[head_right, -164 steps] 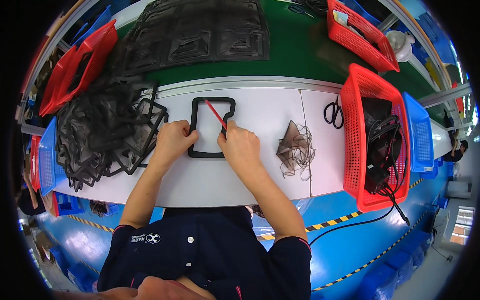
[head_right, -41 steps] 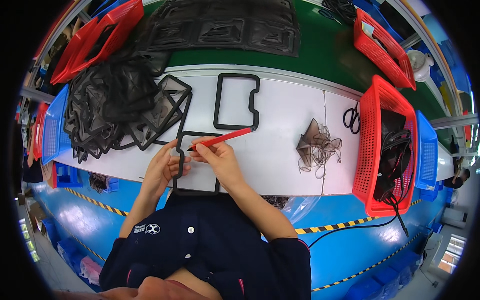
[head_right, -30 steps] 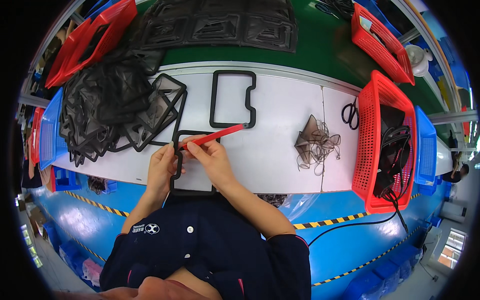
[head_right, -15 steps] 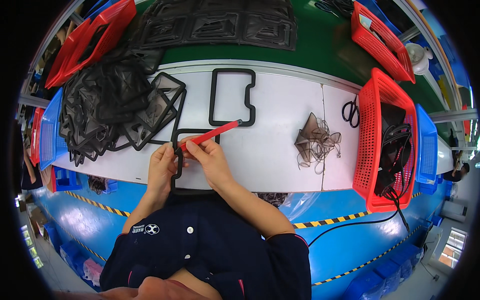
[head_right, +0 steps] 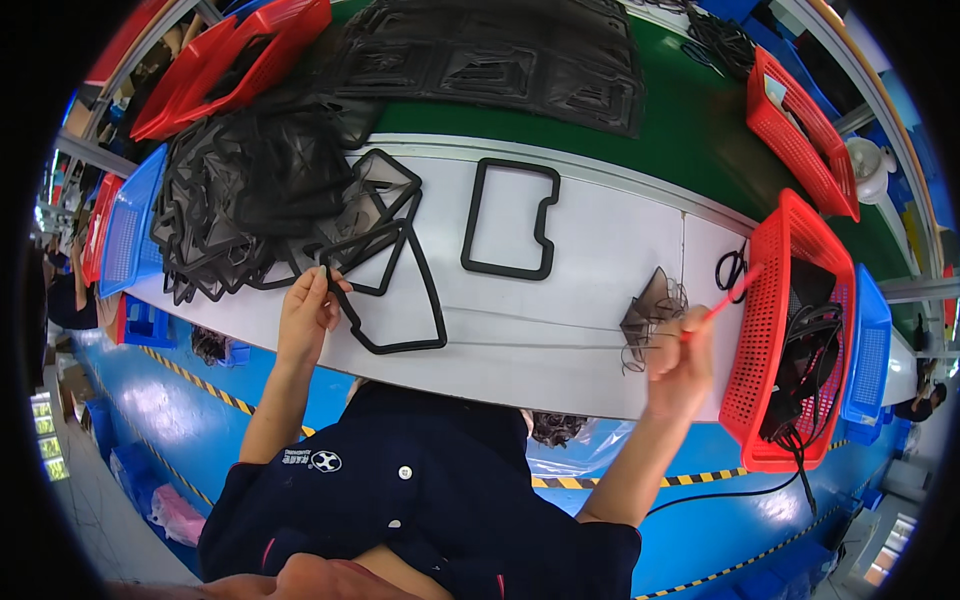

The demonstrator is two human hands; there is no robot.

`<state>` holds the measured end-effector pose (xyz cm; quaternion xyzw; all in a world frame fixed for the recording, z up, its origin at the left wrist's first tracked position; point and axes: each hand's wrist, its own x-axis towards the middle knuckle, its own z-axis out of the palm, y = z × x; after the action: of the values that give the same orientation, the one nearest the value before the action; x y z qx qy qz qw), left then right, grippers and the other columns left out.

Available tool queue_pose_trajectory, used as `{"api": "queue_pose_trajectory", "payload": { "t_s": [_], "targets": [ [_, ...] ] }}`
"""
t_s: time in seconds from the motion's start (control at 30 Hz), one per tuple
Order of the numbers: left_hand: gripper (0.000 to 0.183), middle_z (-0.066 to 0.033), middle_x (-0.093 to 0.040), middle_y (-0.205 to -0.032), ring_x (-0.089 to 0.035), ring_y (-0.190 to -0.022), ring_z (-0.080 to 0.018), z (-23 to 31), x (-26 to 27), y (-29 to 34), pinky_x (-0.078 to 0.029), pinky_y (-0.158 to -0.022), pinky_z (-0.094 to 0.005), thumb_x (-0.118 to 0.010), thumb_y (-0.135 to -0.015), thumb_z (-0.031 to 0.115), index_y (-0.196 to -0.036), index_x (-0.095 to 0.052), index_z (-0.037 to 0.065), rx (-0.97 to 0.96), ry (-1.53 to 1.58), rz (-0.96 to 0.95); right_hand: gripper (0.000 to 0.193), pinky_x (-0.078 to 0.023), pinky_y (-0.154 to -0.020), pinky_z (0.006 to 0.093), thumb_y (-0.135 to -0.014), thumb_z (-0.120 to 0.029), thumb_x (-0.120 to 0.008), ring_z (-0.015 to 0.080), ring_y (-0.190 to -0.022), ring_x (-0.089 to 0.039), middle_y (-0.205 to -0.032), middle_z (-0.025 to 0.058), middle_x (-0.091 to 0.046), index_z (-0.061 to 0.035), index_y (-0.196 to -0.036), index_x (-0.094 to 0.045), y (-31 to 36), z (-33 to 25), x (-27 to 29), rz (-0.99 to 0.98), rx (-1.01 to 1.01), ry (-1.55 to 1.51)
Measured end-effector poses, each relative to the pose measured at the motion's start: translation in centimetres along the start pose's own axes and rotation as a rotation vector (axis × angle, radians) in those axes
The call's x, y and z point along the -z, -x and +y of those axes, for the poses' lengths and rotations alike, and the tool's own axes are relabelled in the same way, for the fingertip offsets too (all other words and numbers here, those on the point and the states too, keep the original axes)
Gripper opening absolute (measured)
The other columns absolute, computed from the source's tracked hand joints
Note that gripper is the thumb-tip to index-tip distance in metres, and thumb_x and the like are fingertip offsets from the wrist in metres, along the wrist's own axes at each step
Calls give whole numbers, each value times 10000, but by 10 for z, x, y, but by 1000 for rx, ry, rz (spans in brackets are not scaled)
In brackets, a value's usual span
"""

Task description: The recorder uses a red tool to trim or clean the edges of black plastic gasket-like objects on a workbench.

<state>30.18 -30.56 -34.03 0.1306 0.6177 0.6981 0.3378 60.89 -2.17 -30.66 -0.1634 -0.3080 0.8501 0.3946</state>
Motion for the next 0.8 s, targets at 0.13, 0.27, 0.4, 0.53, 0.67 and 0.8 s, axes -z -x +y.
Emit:
{"api": "queue_pose_trajectory", "payload": {
  "t_s": [0.13,0.27,0.4,0.53,0.67,0.8],
  "targets": [
    [228,-53,-615,-844,-470,-571,-37,-1,9,-1,-379,-439,-158,-456,-947,263,-965,-554,58,-2,-5,63,196,-309,-416,185,-954,-262,-435,73,-504,-409,-644,24,-465,-79,-883,-444,1,-25,49,359,287,710],
    [244,-91,-629,-826,-504,-548,-53,6,0,2,-415,-443,-169,-536,-888,171,-1071,-549,11,10,-12,1,152,-390,-485,221,-915,-170,-511,115,-654,-502,-854,94,-550,-24,-922,-555,0,-5,49,393,550,1627],
    [322,-125,-635,-781,-535,-494,-71,24,-13,10,-437,-428,-177,-587,-836,123,-1112,-539,-35,-2,-80,-111,132,-454,-592,268,-878,-99,-557,150,-767,-531,-972,117,-530,-6,-960,-602,1,14,7,340,720,1643],
    [263,-152,-643,-793,-575,-492,-95,34,-30,19,-474,-445,-189,-572,-853,121,-1059,-553,-42,-11,-144,-194,99,-482,-725,267,-864,-45,-562,146,-781,-581,-941,98,-592,4,-940,-603,7,73,-60,131,415,644],
    [232,-159,-648,-849,-636,-601,-145,37,-51,33,-520,-528,-212,-565,-863,81,-1065,-530,-28,-65,-124,-242,209,-460,-810,263,-843,12,-570,155,-911,-589,-993,115,-635,29,-1048,-604,22,129,-112,-183,94,353],
    [264,-128,-642,-874,-654,-729,-183,28,-67,44,-545,-630,-252,-567,-859,24,-1105,-489,-29,-115,-57,-274,211,-472,-814,305,-794,-22,-629,239,-989,-550,-1064,148,-610,-7,-1004,-643,18,152,-130,-465,319,574]
  ]
}}
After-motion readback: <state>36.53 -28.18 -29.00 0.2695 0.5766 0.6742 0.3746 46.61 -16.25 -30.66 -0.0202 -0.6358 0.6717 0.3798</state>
